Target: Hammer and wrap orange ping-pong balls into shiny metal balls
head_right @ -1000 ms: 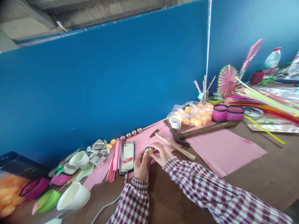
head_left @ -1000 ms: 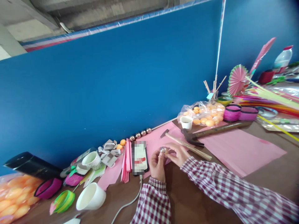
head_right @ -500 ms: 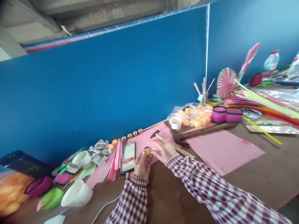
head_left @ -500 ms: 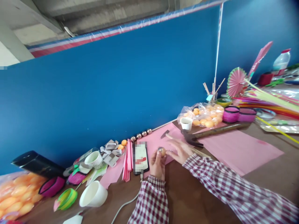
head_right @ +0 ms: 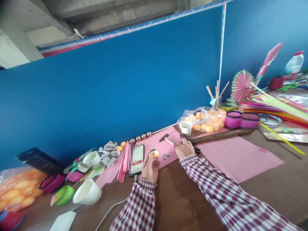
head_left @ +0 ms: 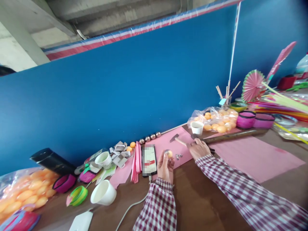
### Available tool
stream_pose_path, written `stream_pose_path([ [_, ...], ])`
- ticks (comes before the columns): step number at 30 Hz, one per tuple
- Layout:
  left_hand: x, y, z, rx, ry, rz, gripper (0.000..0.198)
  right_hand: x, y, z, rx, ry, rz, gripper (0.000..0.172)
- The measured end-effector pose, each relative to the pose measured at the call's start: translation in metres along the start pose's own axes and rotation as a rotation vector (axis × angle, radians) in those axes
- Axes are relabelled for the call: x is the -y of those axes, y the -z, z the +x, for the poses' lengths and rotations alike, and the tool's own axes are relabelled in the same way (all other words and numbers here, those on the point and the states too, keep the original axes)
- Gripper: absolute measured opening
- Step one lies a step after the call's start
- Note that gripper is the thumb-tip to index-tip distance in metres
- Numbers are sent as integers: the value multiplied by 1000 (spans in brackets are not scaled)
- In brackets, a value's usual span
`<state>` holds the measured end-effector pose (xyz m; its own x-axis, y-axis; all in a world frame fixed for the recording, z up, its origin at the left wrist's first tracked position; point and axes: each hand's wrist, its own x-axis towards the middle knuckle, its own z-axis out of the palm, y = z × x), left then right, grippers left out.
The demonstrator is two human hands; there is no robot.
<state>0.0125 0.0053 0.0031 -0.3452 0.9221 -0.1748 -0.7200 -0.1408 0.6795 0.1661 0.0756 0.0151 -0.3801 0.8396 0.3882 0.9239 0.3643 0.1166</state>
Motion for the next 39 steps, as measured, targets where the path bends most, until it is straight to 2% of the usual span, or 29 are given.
stream_pose_path([
  [8,1,2,3,4,0,-74,33,-2,13,0,-56,-47,-32,26],
  [12,1,1,3,4,-4,-79,33,-5,24,-1,-76,7,-36,32],
  [14,1,1,2,6,-3,-76,34,-8,27,-4,-128,-5,-5,33],
  [17,0,0,2,7,-3,-81,33,-17,28,-13,-241,-37,76,25],
  [22,0,2,3,4,-13,-93,33,-29,28,-28,-360,117,110,22],
  [26,1,2,4,-13,-15,-73,33,-22,28,-35,-414,165,131,26],
  [31,2,1,4,-35,-19,-57,23,-13,27,-39,-389,200,125,33],
  [34,3,2,6,-37,-22,-51,17,-13,25,-40,-400,159,145,36],
  [39,4,5,8,-35,-26,-56,18,-11,27,-41,-387,161,134,38],
])
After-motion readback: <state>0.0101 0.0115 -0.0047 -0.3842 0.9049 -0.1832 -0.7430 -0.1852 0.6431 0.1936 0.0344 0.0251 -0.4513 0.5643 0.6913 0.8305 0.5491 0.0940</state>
